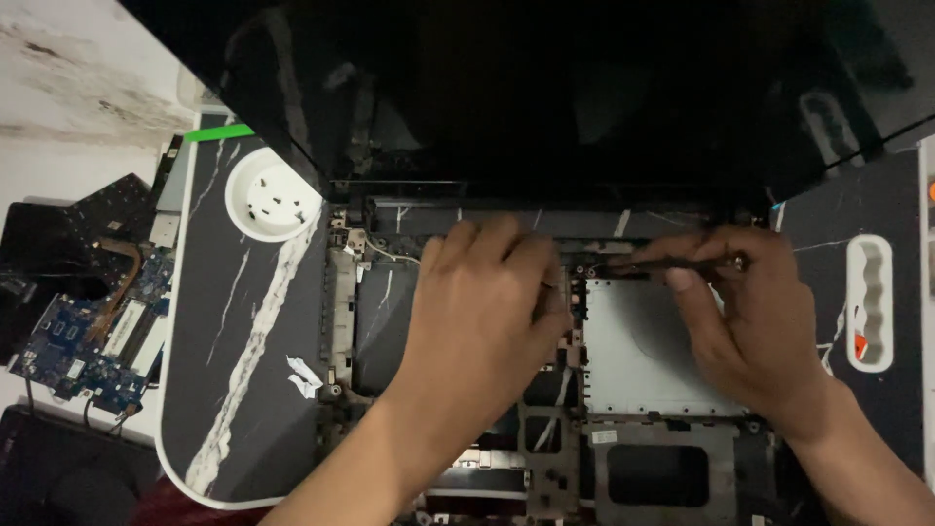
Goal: Routing and connecting internal cables inside a laptop chassis
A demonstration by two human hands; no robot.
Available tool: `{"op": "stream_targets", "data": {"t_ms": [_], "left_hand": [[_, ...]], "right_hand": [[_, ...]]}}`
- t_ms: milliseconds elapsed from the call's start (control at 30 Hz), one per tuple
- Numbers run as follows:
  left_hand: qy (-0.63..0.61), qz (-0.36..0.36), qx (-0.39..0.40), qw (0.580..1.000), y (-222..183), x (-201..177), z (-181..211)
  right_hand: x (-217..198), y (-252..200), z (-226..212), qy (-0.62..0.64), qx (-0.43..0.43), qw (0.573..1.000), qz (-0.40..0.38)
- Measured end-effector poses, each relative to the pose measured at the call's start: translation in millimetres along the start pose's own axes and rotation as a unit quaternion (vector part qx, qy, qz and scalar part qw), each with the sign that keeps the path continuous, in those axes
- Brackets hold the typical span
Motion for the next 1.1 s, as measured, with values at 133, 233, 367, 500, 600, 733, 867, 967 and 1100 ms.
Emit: {"op": "stream_targets", "data": {"t_ms": [133, 233, 367, 500, 600, 733, 867, 967, 1100], "left_hand": [[-0.041, -0.017, 0.011, 0.999, 13.7, 9.8, -4.7], [-0.037, -0.070, -0.010, 0.997, 16.7, 27.7, -14.0], [-0.040, -0.046, -0.032, 0.998, 18.9, 28.7, -15.8], [-0.013, -0.033, -0.039, 0.999, 22.3, 30.8, -13.9], [0.004, -0.042, -0.053, 0.998, 23.4, 34.3, -14.3], [-0.006, -0.051, -0.086, 0.995, 23.6, 37.8, -19.9], [0.011, -0.057, -0.128, 0.990, 24.1, 36.9, -22.4], [0.020, -0.073, -0.129, 0.989, 24.3, 39.1, -22.8], [0.024, -0.033, -0.096, 0.995, 24.8, 38.7, -26.2]], "right_hand": [[2.0, 1.0, -1.7, 0.006, -0.005, 1.000, -0.013], [0.7, 2.6, 2.6, 0.020, 0.019, 1.000, -0.008], [2.1, 1.1, -15.0, 0.001, -0.040, 0.999, -0.010], [4.1, 4.5, -15.3, 0.037, -0.033, 0.998, -0.027], [3.9, 2.4, -11.3, 0.039, -0.024, 0.999, -0.027], [-0.2, 2.5, -17.2, 0.022, -0.050, 0.998, -0.004], [-0.9, 1.2, -2.9, -0.016, -0.019, 1.000, 0.003], [0.7, 0.6, -2.4, -0.008, -0.004, 1.000, -0.006], [3.9, 1.9, -5.5, 0.055, 0.023, 0.998, -0.027]]}}
Point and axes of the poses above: each hand's wrist, its own y-axis towards the middle knuckle, its own x-axis out of the palm, z = x × y, the point moved 9 cm from there along y, towards the middle knuckle, and after that the axes turned 8 degrees about x, right-handed, at the moved point
